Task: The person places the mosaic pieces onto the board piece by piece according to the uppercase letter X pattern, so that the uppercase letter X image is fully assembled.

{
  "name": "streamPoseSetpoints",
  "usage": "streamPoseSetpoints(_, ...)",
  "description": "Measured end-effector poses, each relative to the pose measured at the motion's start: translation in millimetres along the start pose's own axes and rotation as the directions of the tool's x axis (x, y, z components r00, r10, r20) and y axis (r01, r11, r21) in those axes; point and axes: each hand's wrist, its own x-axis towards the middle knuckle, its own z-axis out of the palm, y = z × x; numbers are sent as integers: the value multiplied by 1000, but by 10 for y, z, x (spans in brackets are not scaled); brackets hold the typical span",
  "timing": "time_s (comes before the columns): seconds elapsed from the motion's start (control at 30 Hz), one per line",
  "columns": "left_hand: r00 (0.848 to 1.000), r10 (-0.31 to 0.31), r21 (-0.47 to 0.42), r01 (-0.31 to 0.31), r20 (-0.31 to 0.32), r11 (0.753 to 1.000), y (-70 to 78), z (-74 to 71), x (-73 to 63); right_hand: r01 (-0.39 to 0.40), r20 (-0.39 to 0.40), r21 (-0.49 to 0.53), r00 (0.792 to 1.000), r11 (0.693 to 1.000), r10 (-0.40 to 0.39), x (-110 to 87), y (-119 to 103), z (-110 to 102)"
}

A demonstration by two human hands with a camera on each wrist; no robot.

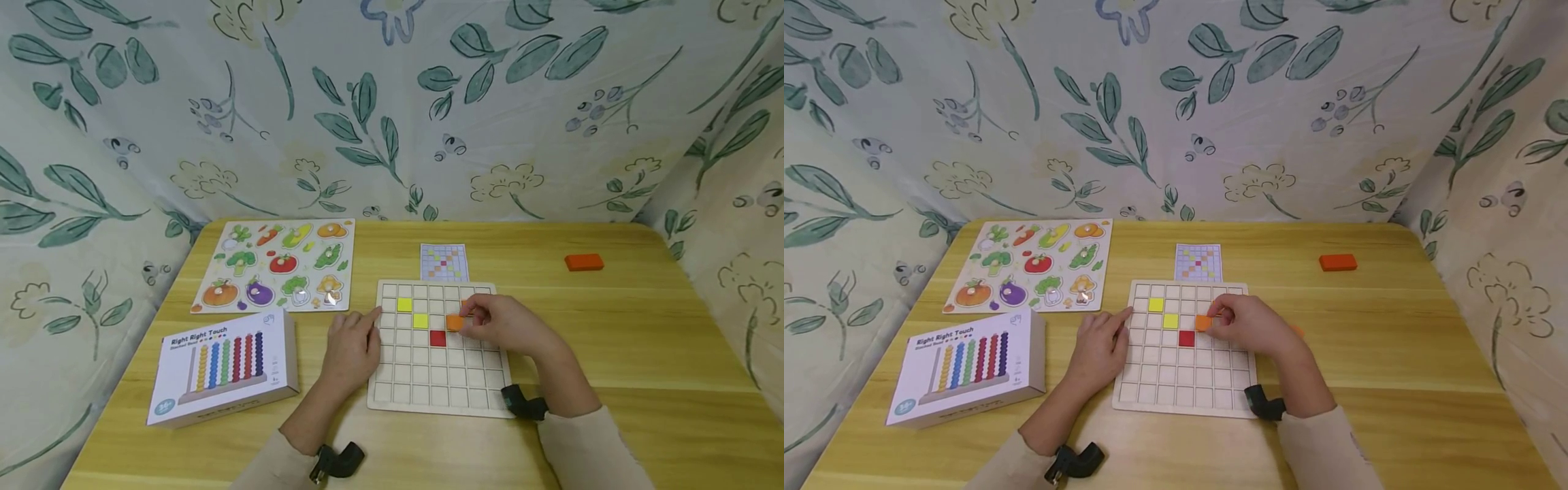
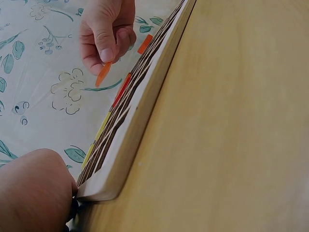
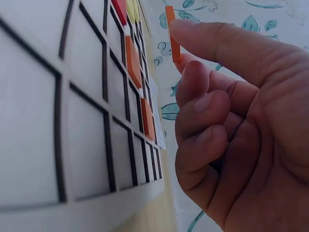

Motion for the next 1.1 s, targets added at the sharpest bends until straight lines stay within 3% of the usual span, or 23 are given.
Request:
streamPoseSetpoints(0.53,999,-33,-1,33,40,999,-5,-3,8,172,134,-70,978,983,-161,22,-263,405)
streamPoseSetpoints(0.83,999,-23,0,23,28,1000,4,-4,2,180,159,-114,974,977,-161,23,-315,518)
streamPoseSetpoints(1.1,999,-21,-3,21,27,1000,11,-11,4,194,122,-166,977,967,-175,17,-324,541)
